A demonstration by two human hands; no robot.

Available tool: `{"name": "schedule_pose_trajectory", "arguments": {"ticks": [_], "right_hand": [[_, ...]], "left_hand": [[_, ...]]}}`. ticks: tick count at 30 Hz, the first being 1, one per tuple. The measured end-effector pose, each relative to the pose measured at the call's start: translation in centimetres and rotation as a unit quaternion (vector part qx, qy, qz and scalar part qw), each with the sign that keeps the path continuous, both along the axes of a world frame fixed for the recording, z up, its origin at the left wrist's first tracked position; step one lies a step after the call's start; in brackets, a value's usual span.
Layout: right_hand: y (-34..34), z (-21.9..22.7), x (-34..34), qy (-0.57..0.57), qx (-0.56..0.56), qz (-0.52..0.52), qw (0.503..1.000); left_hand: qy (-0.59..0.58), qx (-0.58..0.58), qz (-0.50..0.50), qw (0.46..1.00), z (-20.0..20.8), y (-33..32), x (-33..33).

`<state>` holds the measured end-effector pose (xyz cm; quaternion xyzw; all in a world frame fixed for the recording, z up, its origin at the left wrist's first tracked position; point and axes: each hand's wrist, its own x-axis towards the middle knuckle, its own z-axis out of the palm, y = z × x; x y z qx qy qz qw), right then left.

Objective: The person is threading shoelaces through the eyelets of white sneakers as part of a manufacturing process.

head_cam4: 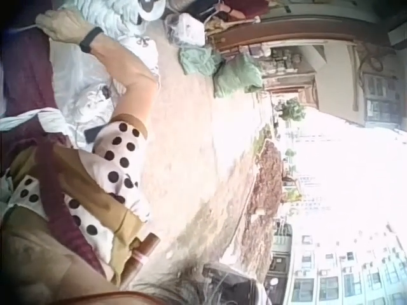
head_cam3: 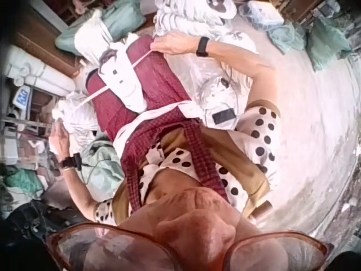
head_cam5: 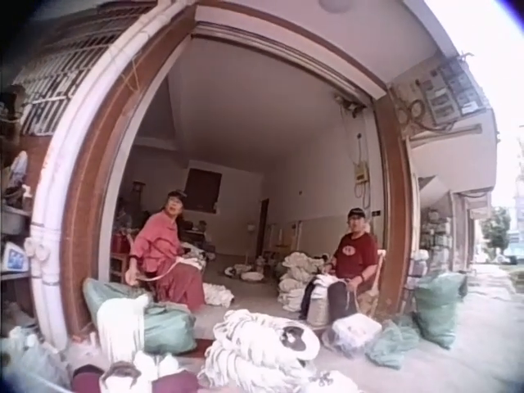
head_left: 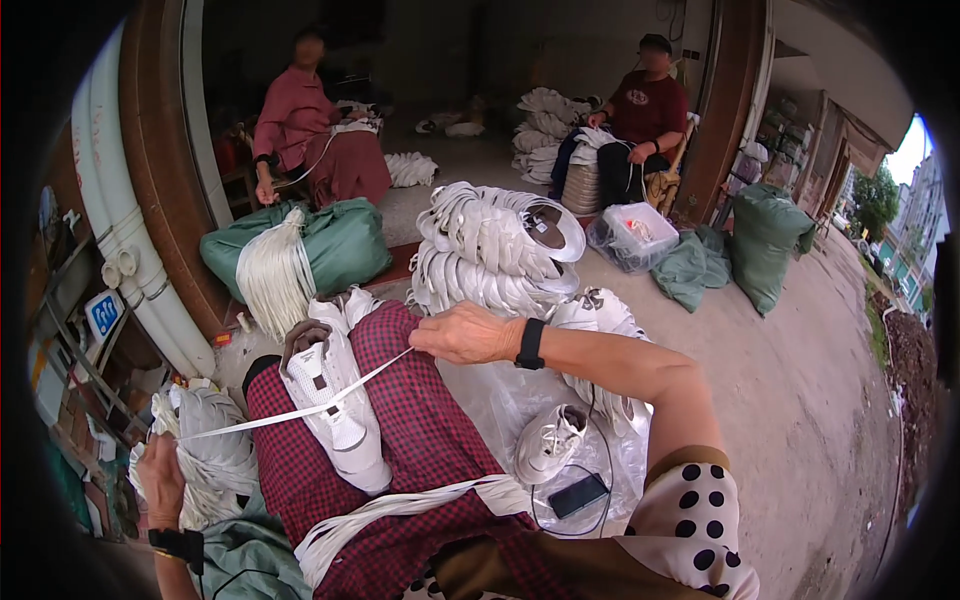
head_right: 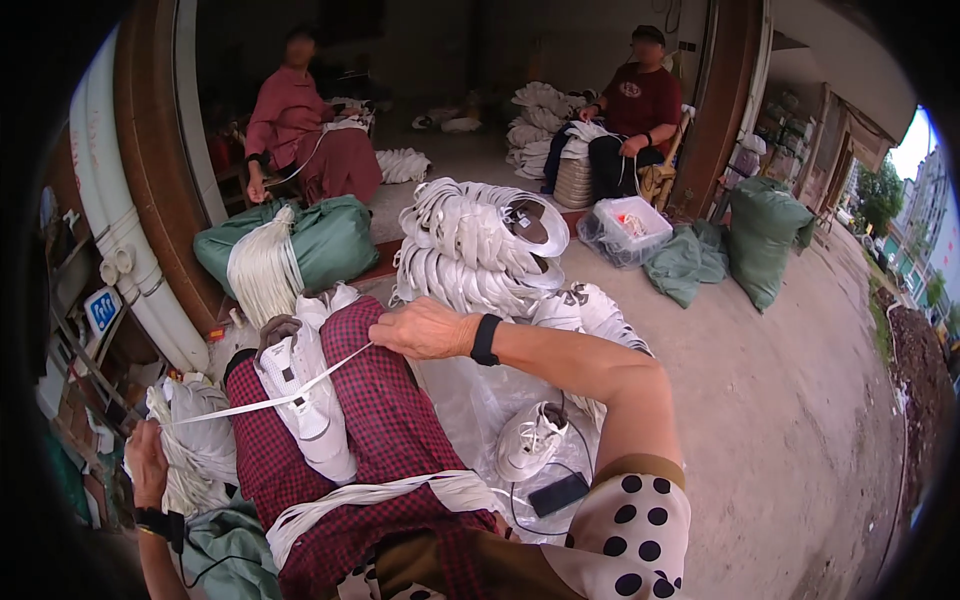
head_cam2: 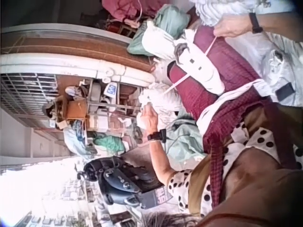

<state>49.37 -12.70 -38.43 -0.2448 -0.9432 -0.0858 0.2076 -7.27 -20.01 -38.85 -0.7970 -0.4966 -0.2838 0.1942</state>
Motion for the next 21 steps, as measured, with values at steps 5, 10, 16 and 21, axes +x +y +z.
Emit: {"name": "schedule_pose_trajectory", "arguments": {"ticks": [5, 10, 16, 21], "right_hand": [[-0.5, 4.1, 11.6, -0.012, 0.031, -0.19, 0.981], [-4.8, 8.4, 21.5, -0.017, 0.131, -0.367, 0.921], [-7.8, 10.7, 30.9, 0.028, 0.248, -0.517, 0.819], [-9.3, 9.5, 25.4, 0.244, 0.409, -0.442, 0.76]], "left_hand": [[-0.006, 0.034, 0.17, 0.985, 2.1, -6.4, -15.0], [0.045, 0.137, 0.273, 0.951, 4.9, -11.6, -21.3], [0.069, 0.252, 0.354, 0.898, 8.7, -18.2, -21.8], [-0.055, 0.398, 0.377, 0.835, 8.9, -20.2, -14.5]]}}
